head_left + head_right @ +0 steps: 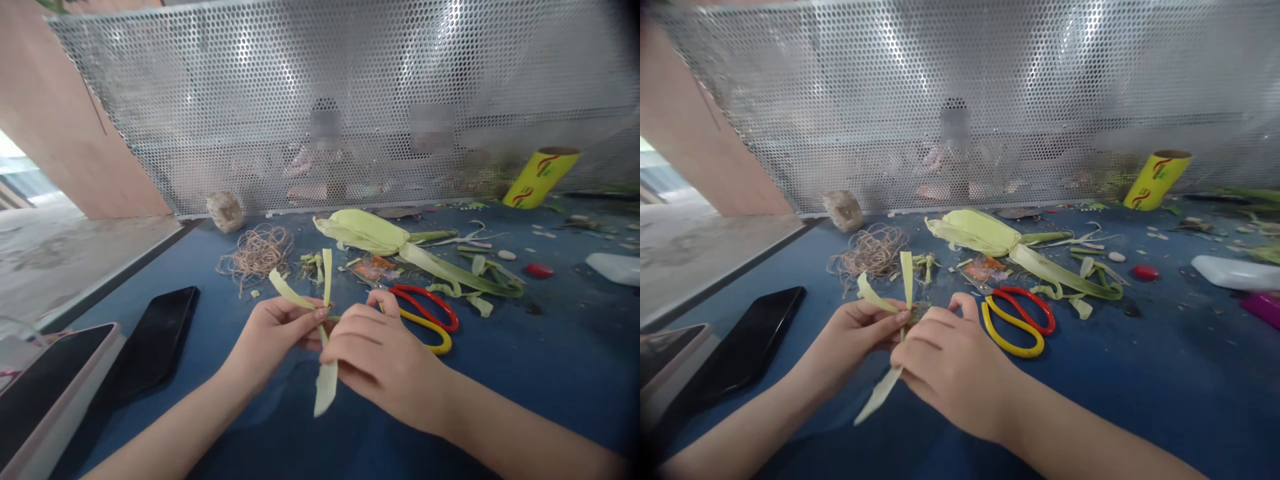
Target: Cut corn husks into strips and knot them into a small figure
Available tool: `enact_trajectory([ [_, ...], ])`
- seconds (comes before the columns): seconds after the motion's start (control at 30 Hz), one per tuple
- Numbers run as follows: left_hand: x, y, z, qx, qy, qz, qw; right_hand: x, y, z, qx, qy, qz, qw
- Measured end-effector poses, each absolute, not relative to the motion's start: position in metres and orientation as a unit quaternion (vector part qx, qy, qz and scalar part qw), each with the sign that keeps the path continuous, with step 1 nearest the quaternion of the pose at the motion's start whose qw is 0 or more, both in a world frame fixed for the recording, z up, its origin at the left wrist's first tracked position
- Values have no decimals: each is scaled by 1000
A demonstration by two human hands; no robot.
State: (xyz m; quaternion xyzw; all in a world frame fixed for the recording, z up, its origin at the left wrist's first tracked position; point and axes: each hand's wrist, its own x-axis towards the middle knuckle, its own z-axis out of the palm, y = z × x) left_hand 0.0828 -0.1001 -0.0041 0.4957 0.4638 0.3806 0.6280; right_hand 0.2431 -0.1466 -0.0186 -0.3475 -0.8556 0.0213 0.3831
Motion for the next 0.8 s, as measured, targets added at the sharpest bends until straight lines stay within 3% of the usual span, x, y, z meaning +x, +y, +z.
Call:
enact_trajectory([
  [0.17,80,-100,-1,498,440,365,652,245,-139,-15,-431,-725,235,484],
  [0.3,79,-100,-1,490,432,376,657,246,-138,-14,-461,-662,331,489],
  [0.47,77,-99,1,488,441,373,654,246,-142,-17,-448,-735,266,434],
  [0.8,78,-97,-5,498,443,409,623,249,-139,-23,-415,-785,89,451],
])
